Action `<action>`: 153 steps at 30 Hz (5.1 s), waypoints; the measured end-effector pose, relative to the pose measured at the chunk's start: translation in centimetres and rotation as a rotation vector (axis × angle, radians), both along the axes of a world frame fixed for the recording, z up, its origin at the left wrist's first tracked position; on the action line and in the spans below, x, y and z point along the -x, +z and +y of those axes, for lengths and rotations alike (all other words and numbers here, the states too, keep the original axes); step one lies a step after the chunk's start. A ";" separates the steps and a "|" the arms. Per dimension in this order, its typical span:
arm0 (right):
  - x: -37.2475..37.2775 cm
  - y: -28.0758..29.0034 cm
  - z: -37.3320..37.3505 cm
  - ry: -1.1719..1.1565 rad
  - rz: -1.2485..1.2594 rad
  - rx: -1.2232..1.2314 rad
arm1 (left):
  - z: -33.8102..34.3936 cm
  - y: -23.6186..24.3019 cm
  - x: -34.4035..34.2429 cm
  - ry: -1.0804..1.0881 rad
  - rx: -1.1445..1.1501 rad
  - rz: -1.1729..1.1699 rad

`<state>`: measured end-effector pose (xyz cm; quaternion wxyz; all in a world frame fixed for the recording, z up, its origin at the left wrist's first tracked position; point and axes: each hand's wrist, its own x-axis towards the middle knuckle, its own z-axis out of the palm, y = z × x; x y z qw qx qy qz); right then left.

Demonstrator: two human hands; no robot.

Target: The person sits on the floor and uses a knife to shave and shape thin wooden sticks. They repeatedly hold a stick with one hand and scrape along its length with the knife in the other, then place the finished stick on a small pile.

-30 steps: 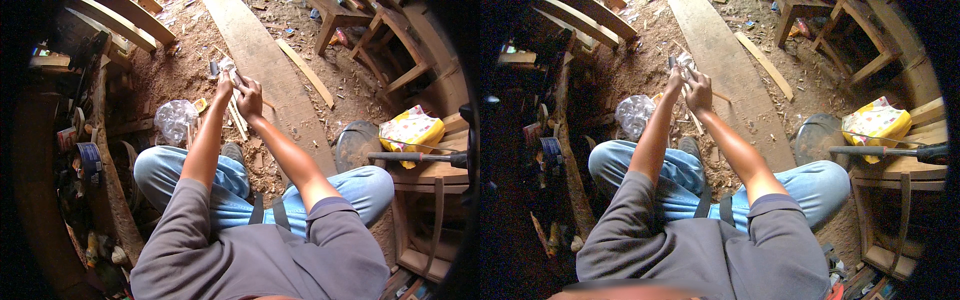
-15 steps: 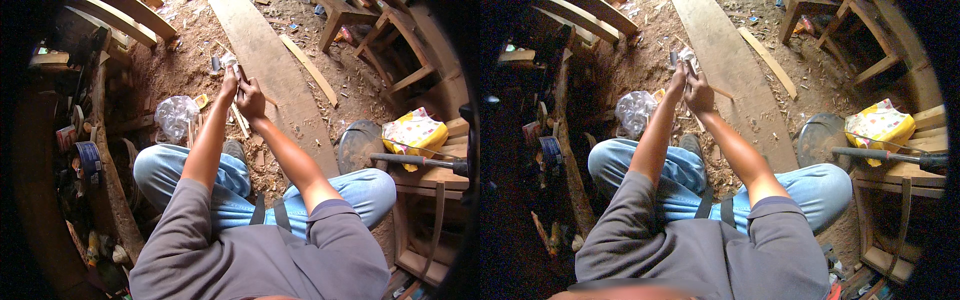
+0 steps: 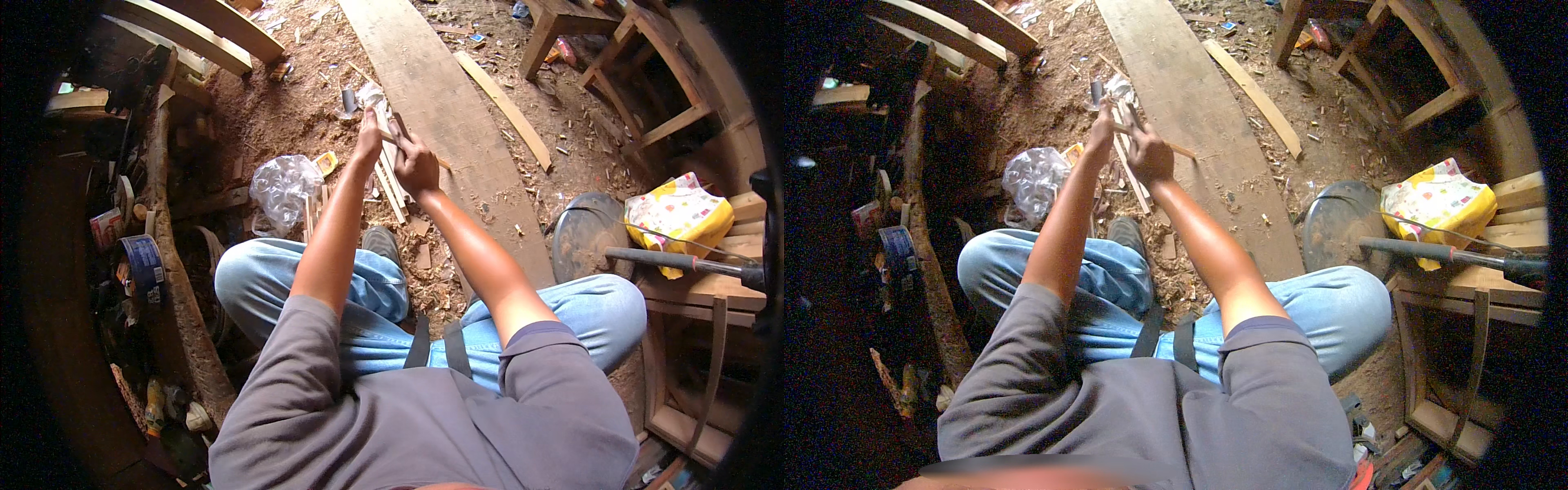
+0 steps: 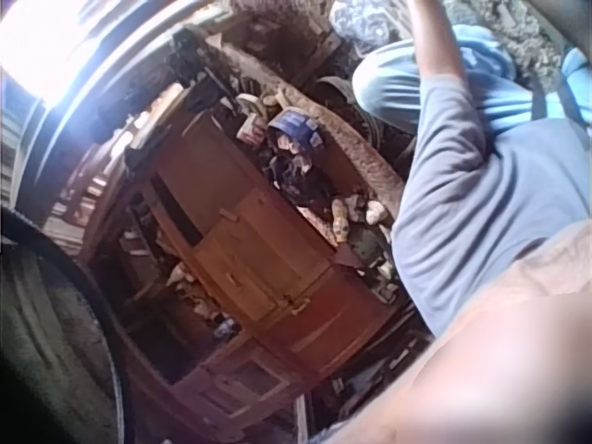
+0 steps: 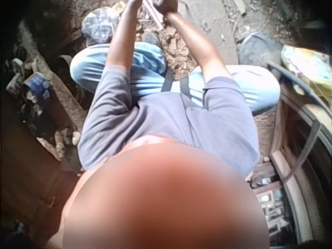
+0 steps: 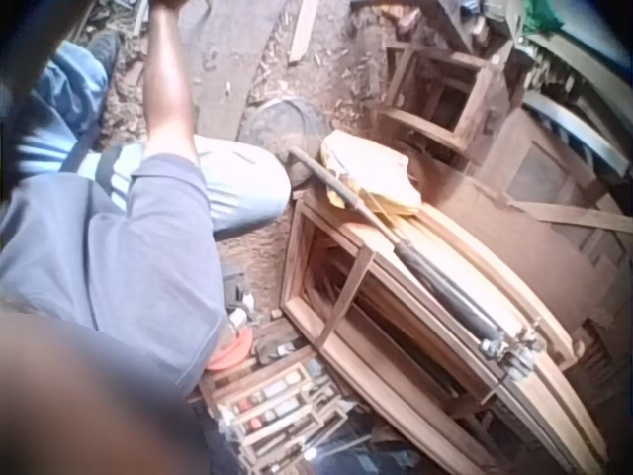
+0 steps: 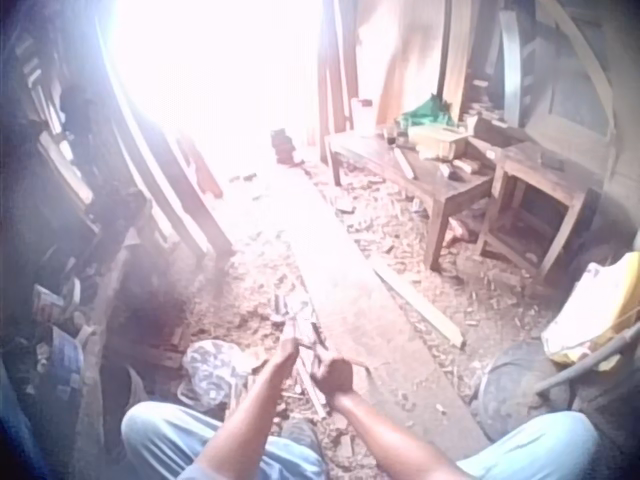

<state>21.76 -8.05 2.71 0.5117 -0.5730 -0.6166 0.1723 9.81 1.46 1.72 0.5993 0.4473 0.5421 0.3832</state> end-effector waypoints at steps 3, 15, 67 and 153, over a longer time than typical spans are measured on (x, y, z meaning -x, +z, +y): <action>-1.0 -0.2 -0.6 -0.078 -0.186 0.311 | -0.5 0.0 0.6 0.083 0.017 0.038; -1.1 -1.2 -1.1 -0.043 -0.185 0.435 | -2.2 2.0 1.2 0.147 0.010 0.093; -1.2 -7.0 0.2 -0.010 0.083 0.768 | -2.1 0.2 3.9 0.031 -0.072 0.151; -2.2 -7.6 -1.0 -0.073 -0.161 0.467 | -1.7 4.8 0.2 -0.052 0.088 0.076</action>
